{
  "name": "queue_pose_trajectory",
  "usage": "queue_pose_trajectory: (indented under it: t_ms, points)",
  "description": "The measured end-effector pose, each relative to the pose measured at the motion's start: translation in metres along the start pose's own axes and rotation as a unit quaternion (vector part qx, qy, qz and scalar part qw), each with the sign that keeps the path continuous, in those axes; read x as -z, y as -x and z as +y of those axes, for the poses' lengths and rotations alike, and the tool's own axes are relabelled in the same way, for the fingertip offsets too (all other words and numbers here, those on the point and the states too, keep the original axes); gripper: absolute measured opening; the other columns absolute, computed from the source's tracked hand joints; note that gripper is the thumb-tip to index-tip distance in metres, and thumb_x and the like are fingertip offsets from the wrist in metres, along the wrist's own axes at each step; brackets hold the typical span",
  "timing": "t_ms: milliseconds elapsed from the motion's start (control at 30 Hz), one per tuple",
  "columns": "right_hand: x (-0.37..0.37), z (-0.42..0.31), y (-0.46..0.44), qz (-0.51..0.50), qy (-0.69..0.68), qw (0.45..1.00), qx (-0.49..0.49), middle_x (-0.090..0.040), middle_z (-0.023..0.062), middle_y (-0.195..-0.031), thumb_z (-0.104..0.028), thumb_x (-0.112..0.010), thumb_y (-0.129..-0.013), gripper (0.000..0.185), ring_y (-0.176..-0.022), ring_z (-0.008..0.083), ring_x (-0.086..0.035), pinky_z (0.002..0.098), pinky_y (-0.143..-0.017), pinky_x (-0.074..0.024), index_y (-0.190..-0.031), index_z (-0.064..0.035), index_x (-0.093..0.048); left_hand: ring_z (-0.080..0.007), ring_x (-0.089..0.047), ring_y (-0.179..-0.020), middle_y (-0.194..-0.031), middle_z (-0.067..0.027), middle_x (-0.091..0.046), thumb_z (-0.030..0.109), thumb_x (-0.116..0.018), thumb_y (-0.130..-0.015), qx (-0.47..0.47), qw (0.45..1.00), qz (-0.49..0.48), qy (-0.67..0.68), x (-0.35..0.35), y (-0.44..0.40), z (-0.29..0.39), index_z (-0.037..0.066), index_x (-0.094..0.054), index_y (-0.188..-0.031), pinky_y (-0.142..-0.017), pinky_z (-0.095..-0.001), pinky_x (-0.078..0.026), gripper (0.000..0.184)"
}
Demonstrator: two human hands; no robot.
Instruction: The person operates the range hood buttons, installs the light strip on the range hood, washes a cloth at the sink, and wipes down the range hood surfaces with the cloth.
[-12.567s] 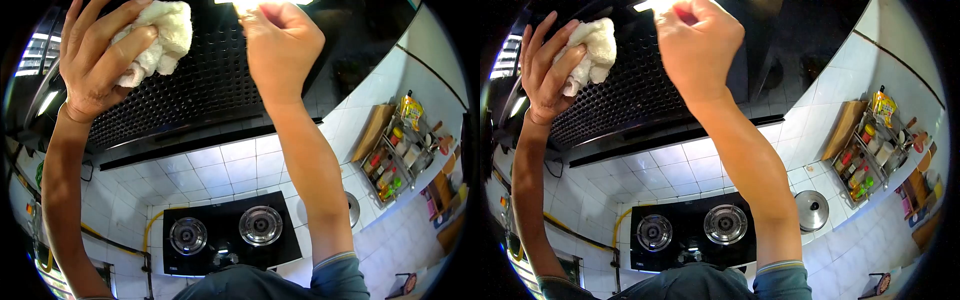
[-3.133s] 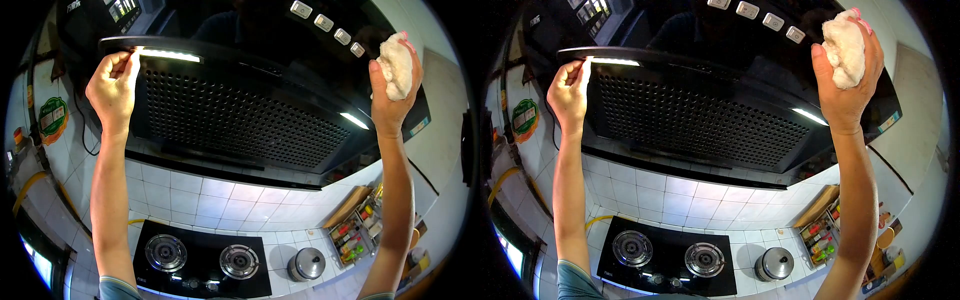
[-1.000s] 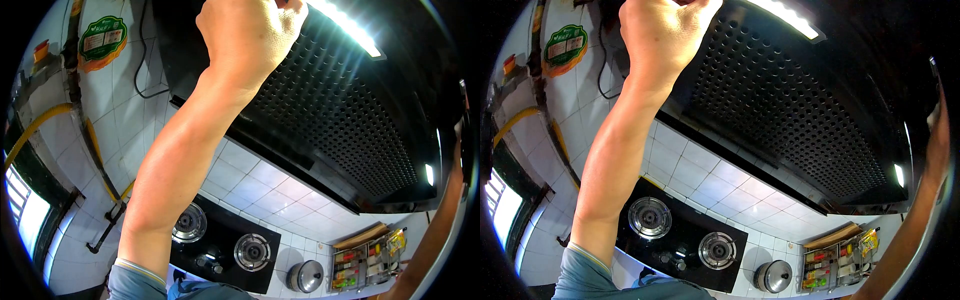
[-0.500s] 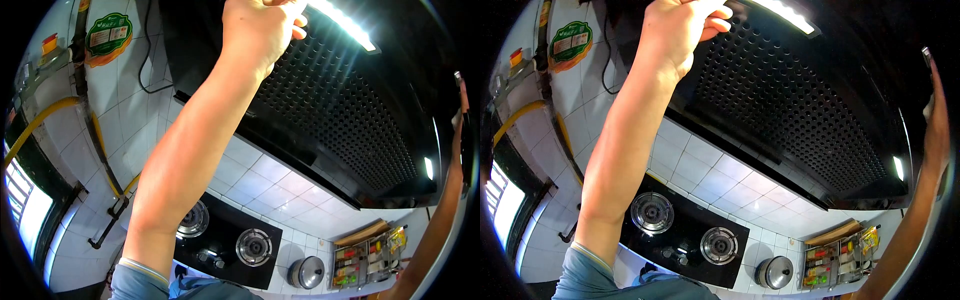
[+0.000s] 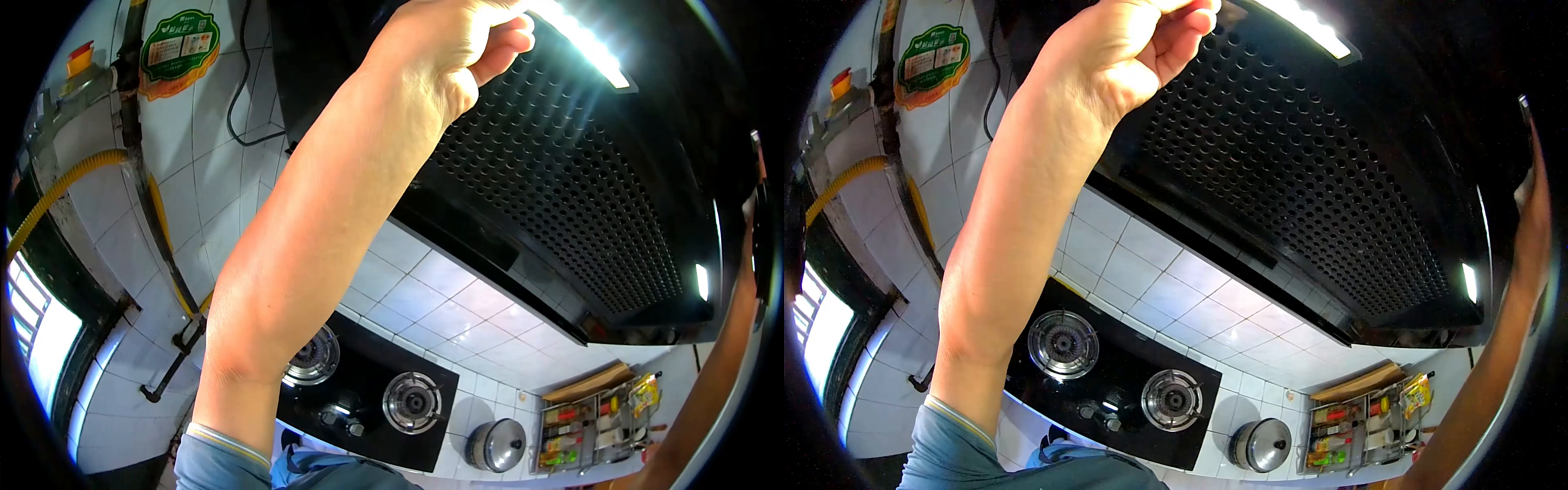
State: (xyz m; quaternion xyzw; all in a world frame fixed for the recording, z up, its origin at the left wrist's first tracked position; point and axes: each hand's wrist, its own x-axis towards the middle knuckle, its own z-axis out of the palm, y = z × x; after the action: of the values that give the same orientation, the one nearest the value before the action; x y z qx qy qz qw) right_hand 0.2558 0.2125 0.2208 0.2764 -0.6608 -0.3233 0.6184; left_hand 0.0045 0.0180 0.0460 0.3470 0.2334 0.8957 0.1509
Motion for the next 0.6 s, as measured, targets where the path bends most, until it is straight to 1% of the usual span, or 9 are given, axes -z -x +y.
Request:
queue_pose_trajectory:
  t_ms: [67,167,233,267,333,367,433,567,600]
  points:
    - [0.003,0.004,-0.001,-0.027,0.042,0.999,0.005,-0.061,0.0185,-0.107,-0.026,-0.077,-0.086,0.058,-0.096,0.0303,-0.064,0.0413,-0.086,-0.0539,-0.127,0.0051,-0.051,-0.0039,-0.061,-0.072,-0.082,0.0037,-0.066,0.019,-0.062,-0.104,0.012,1.0,-0.017,0.017,0.002,-0.003,-0.001,0.01,-0.072,-0.116,-0.062,-0.0168,-0.051,0.018]
    - [0.005,0.005,-0.001,-0.032,0.054,0.998,0.007,-0.061,0.0184,-0.107,-0.026,-0.077,-0.086,0.06,-0.096,0.0298,-0.064,0.0412,-0.086,-0.054,-0.129,0.0049,-0.05,-0.0031,-0.061,-0.072,-0.081,0.0043,-0.065,0.02,-0.062,-0.104,0.024,0.999,-0.017,0.029,0.003,-0.008,-0.006,0.01,-0.071,-0.116,-0.064,-0.0166,-0.05,0.018]
    - [0.004,0.001,-0.001,-0.027,0.051,0.998,0.006,-0.061,0.0186,-0.108,-0.026,-0.077,-0.086,0.06,-0.097,0.0299,-0.064,0.0414,-0.086,-0.054,-0.129,0.0048,-0.05,-0.0029,-0.06,-0.071,-0.082,0.0043,-0.066,0.021,-0.062,-0.104,0.024,0.999,-0.01,0.037,0.003,-0.012,-0.009,0.01,-0.072,-0.108,-0.064,-0.0163,-0.049,0.015]
    - [0.003,-0.002,-0.001,-0.024,0.049,0.999,0.004,-0.062,0.0189,-0.109,-0.026,-0.077,-0.086,0.06,-0.098,0.0301,-0.064,0.0416,-0.087,-0.0541,-0.13,0.0047,-0.05,-0.0029,-0.06,-0.071,-0.082,0.0043,-0.066,0.021,-0.062,-0.104,0.023,0.999,-0.01,0.037,0.005,-0.013,-0.011,0.01,-0.072,-0.108,-0.064,-0.0163,-0.049,0.015]
    - [0.0,-0.008,0.001,-0.012,0.045,0.999,-0.003,-0.062,0.0192,-0.11,-0.026,-0.077,-0.086,0.06,-0.099,0.0303,-0.064,0.0415,-0.087,-0.0542,-0.13,0.0048,-0.05,-0.0049,-0.06,-0.068,-0.081,0.0017,-0.067,0.02,-0.064,-0.103,-0.038,0.999,-0.02,0.015,0.002,0.0,-0.009,0.009,-0.071,-0.098,-0.064,-0.0179,-0.049,0.014]
    - [-0.001,-0.01,0.001,-0.001,0.042,0.999,-0.01,-0.062,0.0195,-0.111,-0.025,-0.077,-0.086,0.06,-0.099,0.0305,-0.064,0.0414,-0.088,-0.0544,-0.13,0.0049,-0.05,-0.0049,-0.06,-0.068,-0.081,0.0017,-0.067,0.02,-0.064,-0.103,-0.039,0.999,-0.02,0.015,-0.002,0.004,-0.009,0.009,-0.071,-0.098,-0.064,-0.0179,-0.049,0.014]
    - [-0.002,-0.009,0.003,-0.004,0.026,0.999,-0.023,-0.062,0.0197,-0.112,-0.025,-0.077,-0.086,0.06,-0.1,0.0307,-0.064,0.0412,-0.088,-0.0545,-0.13,0.0054,-0.05,-0.0077,-0.06,-0.065,-0.08,-0.0022,-0.068,0.016,-0.067,-0.101,-0.103,0.993,0.058,-0.024,-0.01,0.006,-0.009,0.006,-0.069,-0.091,-0.063,-0.0204,-0.048,0.014]
    - [-0.005,-0.012,0.003,-0.003,0.019,0.999,-0.033,-0.062,0.0197,-0.112,-0.023,-0.077,-0.086,0.061,-0.101,0.031,-0.064,0.0402,-0.089,-0.0547,-0.131,0.0069,-0.049,-0.0099,-0.061,-0.064,-0.079,-0.0047,-0.068,0.012,-0.069,-0.098,-0.13,0.99,0.049,-0.018,-0.008,0.001,-0.012,0.003,-0.068,-0.09,-0.062,-0.0224,-0.048,0.012]
    - [-0.004,-0.006,0.002,-0.003,0.02,0.999,-0.032,-0.062,0.0197,-0.112,-0.023,-0.077,-0.086,0.061,-0.101,0.031,-0.064,0.0402,-0.089,-0.0547,-0.131,0.0069,-0.049,-0.0099,-0.061,-0.064,-0.079,-0.0048,-0.068,0.011,-0.069,-0.098,-0.122,0.989,0.073,-0.032,-0.012,0.0,-0.009,0.003,-0.068,-0.09,-0.062,-0.0224,-0.048,0.011]
